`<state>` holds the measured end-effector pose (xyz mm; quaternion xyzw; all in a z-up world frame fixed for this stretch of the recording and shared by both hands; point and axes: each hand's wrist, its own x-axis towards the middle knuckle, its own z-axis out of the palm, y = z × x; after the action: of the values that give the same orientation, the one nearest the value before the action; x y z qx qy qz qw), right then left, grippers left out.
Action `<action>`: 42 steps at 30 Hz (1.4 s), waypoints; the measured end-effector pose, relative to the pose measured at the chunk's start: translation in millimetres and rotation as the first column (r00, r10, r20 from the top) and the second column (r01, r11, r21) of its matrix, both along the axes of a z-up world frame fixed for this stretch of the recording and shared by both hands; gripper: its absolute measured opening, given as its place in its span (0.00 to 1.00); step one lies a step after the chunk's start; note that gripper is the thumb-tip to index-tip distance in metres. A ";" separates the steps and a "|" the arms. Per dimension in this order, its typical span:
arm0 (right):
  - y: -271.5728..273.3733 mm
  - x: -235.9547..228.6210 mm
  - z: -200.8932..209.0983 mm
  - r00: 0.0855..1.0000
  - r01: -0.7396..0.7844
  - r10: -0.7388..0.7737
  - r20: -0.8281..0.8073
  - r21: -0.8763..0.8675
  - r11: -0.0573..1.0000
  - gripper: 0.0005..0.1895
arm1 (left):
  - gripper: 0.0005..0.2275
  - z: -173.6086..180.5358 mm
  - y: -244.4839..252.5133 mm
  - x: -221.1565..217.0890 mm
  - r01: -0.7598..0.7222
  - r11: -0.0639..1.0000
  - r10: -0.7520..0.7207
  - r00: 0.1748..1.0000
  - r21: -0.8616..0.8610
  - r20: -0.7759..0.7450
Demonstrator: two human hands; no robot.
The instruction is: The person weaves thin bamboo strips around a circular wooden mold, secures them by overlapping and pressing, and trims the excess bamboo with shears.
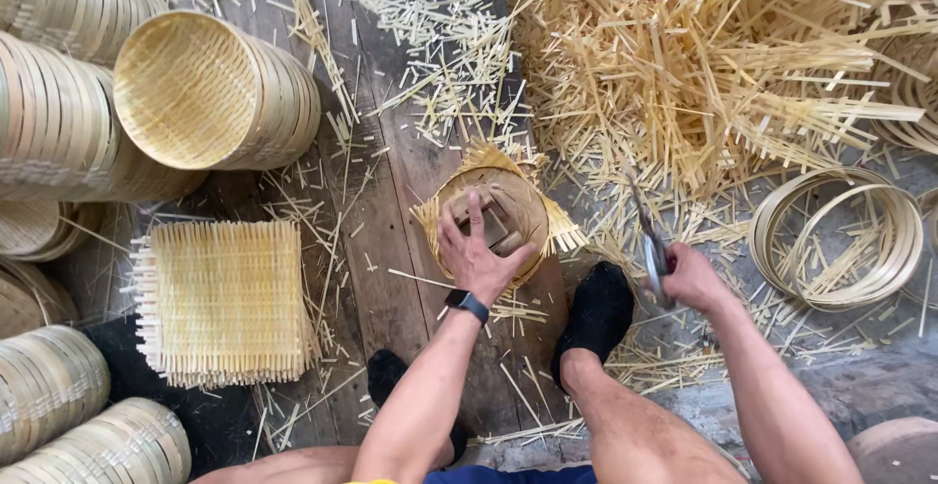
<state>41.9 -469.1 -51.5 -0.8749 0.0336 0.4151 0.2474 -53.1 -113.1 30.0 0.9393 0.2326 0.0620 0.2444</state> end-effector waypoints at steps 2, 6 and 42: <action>18.7 -8.8 36.6 0.994 -0.102 0.106 0.027 -0.110 0.989 0.31 | 0.54 -4.1 -0.5 1.1 0.004 1.000 -0.004 0.999 0.003 0.054; 61.7 -12.3 76.0 0.906 -0.298 0.343 0.248 -0.202 0.933 0.38 | 0.52 -2.4 7.4 -0.6 0.169 0.984 -0.169 0.986 -0.054 0.004; 97.9 47.4 23.7 0.497 -0.592 0.754 0.430 -0.467 0.657 0.15 | 0.43 24.9 27.2 10.4 0.485 0.866 -0.498 0.855 -0.119 -0.144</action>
<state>89.3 -371.3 -27.8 -0.9228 -0.3384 0.1757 -0.0548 -42.6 -85.9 54.9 0.9590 0.0071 -0.0919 0.2680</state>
